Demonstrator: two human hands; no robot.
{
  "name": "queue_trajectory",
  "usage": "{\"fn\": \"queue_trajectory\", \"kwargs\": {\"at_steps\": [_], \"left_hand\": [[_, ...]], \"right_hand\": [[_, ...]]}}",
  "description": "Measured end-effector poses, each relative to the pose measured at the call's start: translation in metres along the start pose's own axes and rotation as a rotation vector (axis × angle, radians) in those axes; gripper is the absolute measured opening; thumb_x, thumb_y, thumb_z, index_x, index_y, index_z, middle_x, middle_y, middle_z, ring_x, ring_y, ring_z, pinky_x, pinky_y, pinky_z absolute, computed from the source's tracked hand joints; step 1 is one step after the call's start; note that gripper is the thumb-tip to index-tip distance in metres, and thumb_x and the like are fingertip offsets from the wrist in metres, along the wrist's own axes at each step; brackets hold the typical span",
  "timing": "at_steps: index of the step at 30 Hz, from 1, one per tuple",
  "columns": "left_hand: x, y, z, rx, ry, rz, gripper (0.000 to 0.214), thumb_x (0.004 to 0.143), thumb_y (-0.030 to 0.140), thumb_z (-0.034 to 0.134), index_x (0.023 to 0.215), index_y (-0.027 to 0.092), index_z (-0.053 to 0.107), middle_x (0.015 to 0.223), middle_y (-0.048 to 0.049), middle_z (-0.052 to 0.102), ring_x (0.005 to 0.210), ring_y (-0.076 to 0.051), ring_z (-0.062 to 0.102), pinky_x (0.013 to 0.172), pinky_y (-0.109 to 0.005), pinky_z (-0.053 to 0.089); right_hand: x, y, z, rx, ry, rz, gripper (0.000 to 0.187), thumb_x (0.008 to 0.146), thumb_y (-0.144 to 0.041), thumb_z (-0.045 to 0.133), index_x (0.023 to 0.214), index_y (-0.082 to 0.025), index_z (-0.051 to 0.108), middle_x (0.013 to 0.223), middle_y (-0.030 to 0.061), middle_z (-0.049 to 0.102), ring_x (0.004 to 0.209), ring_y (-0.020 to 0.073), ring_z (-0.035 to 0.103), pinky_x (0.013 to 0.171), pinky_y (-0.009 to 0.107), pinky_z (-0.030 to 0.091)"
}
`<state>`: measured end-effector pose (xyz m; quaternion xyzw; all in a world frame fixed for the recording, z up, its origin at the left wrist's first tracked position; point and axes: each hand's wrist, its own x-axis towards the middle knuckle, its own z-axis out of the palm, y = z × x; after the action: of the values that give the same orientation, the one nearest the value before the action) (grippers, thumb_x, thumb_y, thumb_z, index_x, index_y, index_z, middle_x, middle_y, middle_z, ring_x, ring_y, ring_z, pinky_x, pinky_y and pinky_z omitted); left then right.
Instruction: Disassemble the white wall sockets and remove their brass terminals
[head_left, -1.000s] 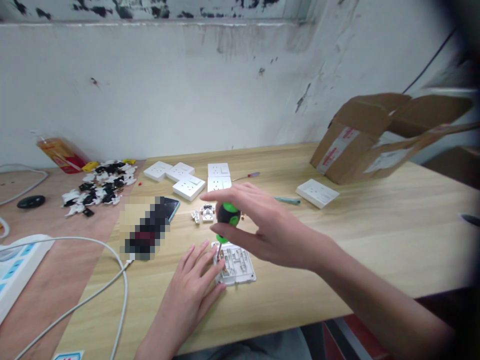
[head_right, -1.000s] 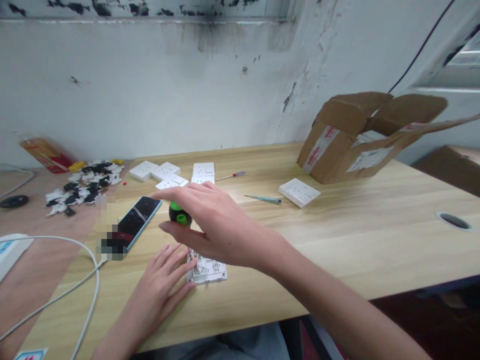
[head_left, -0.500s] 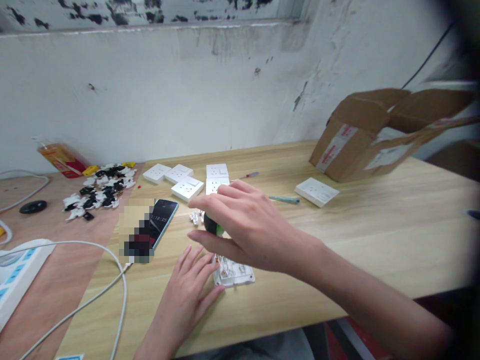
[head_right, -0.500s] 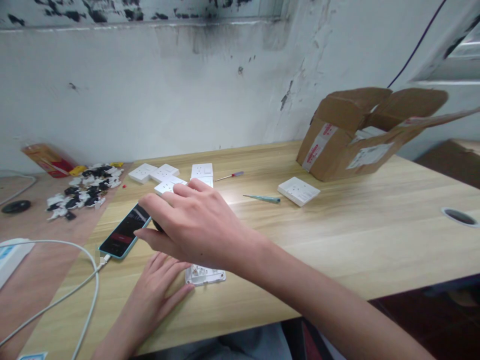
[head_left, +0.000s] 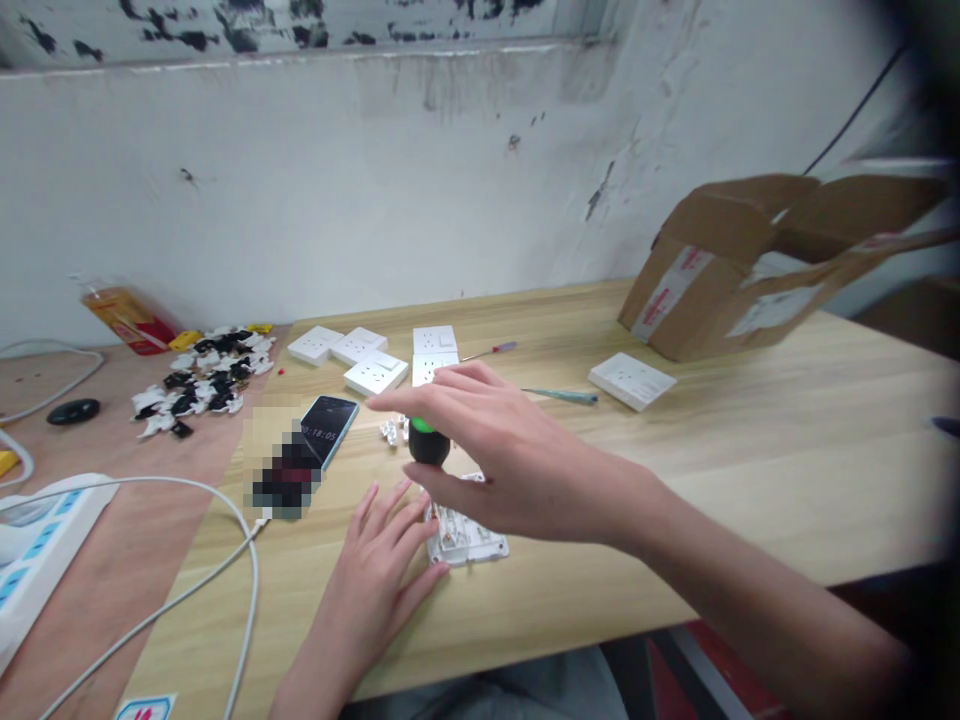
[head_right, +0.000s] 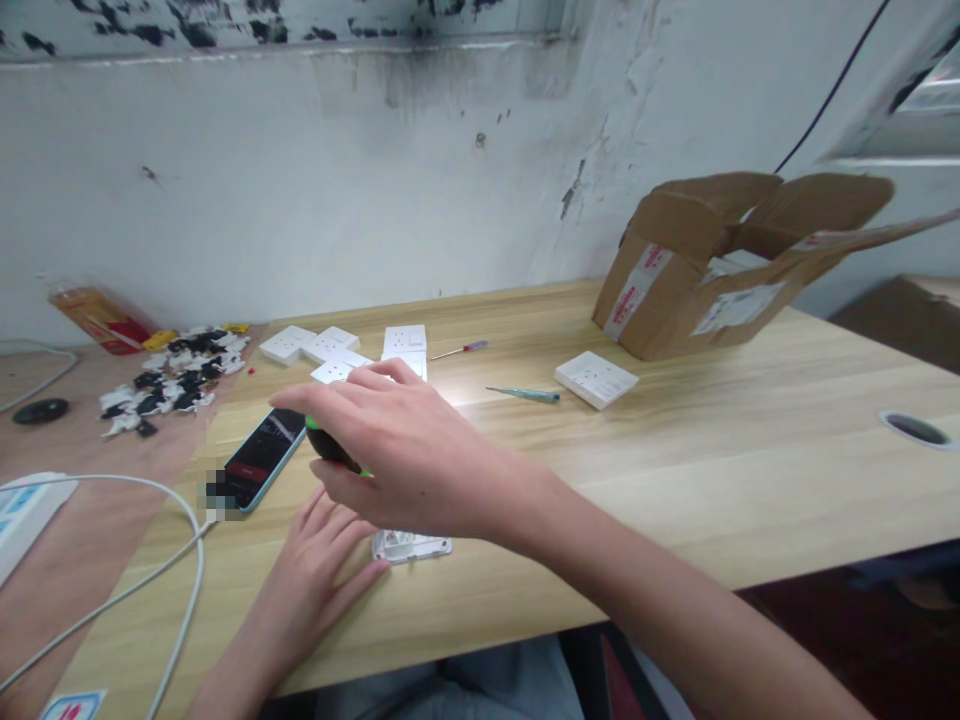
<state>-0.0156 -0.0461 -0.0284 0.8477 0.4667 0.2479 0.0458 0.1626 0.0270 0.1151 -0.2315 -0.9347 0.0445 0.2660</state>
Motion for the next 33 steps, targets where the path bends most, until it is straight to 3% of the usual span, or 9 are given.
{"fn": "queue_trajectory", "kwargs": {"at_steps": [4, 10, 13, 16, 21, 24, 27, 31, 33], "left_hand": [[0.000, 0.001, -0.001, 0.007, -0.003, -0.021, 0.018, 0.090, 0.029, 0.059, 0.108, 0.025, 0.062, 0.120, -0.0025, 0.066, 0.123, -0.029, 0.050, 0.112, -0.061, 0.022], [0.000, 0.003, -0.001, 0.038, 0.018, -0.006, 0.016, 0.089, 0.028, 0.060, 0.104, 0.023, 0.064, 0.114, -0.0044, 0.068, 0.119, -0.027, 0.054, 0.114, -0.061, 0.016], [0.000, 0.003, -0.001, 0.040, 0.020, -0.016, 0.018, 0.089, 0.029, 0.061, 0.105, 0.023, 0.064, 0.113, -0.0046, 0.068, 0.117, -0.028, 0.055, 0.113, -0.062, 0.017], [-0.001, 0.003, 0.000, 0.043, 0.014, -0.016, 0.019, 0.089, 0.029, 0.060, 0.107, 0.024, 0.064, 0.116, -0.0047, 0.067, 0.120, -0.028, 0.053, 0.112, -0.063, 0.018], [-0.001, 0.002, 0.000, 0.071, 0.018, -0.016, 0.018, 0.090, 0.029, 0.059, 0.106, 0.023, 0.064, 0.119, -0.0068, 0.066, 0.123, -0.029, 0.051, 0.112, -0.063, 0.022], [-0.001, 0.001, -0.001, 0.084, -0.022, 0.008, 0.020, 0.090, 0.027, 0.058, 0.109, 0.023, 0.063, 0.121, -0.0069, 0.065, 0.124, -0.029, 0.050, 0.112, -0.064, 0.020], [-0.002, 0.000, 0.000, 0.085, -0.029, 0.002, 0.022, 0.090, 0.027, 0.058, 0.111, 0.023, 0.062, 0.123, -0.0069, 0.063, 0.125, -0.029, 0.048, 0.111, -0.064, 0.021], [-0.001, -0.001, 0.001, 0.080, 0.007, 0.004, 0.024, 0.089, 0.027, 0.059, 0.113, 0.023, 0.062, 0.121, -0.0075, 0.064, 0.125, -0.030, 0.048, 0.110, -0.061, 0.027], [-0.001, -0.001, 0.002, 0.063, 0.018, -0.004, 0.022, 0.089, 0.027, 0.059, 0.110, 0.023, 0.063, 0.117, -0.0064, 0.065, 0.120, -0.029, 0.052, 0.110, -0.061, 0.026]], "right_hand": [[0.000, 0.000, -0.002, -0.155, 0.065, 0.026, 0.028, 0.093, -0.037, 0.051, 0.105, -0.014, 0.060, 0.081, 0.0066, 0.069, 0.082, 0.0206, 0.057, 0.095, 0.042, 0.031], [0.001, 0.000, -0.013, 0.072, -0.101, -0.041, 0.040, 0.093, -0.021, 0.044, 0.132, -0.011, 0.044, 0.108, 0.0098, 0.065, 0.098, 0.0193, 0.054, 0.088, 0.034, 0.038], [0.002, -0.001, -0.008, 0.022, -0.026, -0.025, 0.025, 0.094, -0.030, 0.047, 0.110, -0.014, 0.058, 0.088, 0.0056, 0.069, 0.084, 0.0177, 0.057, 0.089, 0.035, 0.036], [0.004, -0.003, -0.004, -0.142, 0.052, 0.032, 0.031, 0.095, -0.041, 0.045, 0.093, -0.015, 0.062, 0.078, 0.0062, 0.067, 0.078, 0.0197, 0.055, 0.087, 0.039, 0.036], [0.005, -0.003, -0.008, -0.010, -0.070, 0.039, 0.032, 0.091, -0.024, 0.045, 0.120, -0.014, 0.053, 0.098, 0.0084, 0.066, 0.087, 0.0190, 0.055, 0.077, 0.032, 0.037], [0.006, -0.003, -0.004, -0.074, 0.001, 0.068, 0.026, 0.096, -0.034, 0.045, 0.108, -0.016, 0.058, 0.084, 0.0052, 0.068, 0.079, 0.0175, 0.057, 0.081, 0.034, 0.034], [0.006, -0.005, -0.002, -0.189, 0.049, 0.114, 0.039, 0.096, -0.048, 0.040, 0.098, -0.015, 0.061, 0.075, 0.0062, 0.067, 0.073, 0.0192, 0.056, 0.079, 0.036, 0.034], [0.007, -0.007, -0.007, -0.041, -0.063, 0.015, 0.035, 0.093, -0.026, 0.044, 0.124, -0.012, 0.050, 0.101, 0.0098, 0.067, 0.087, 0.0193, 0.056, 0.079, 0.033, 0.036], [0.008, -0.005, -0.004, -0.033, -0.049, -0.025, 0.033, 0.094, -0.026, 0.046, 0.123, -0.012, 0.051, 0.099, 0.0081, 0.068, 0.087, 0.0182, 0.057, 0.082, 0.033, 0.036]]}}
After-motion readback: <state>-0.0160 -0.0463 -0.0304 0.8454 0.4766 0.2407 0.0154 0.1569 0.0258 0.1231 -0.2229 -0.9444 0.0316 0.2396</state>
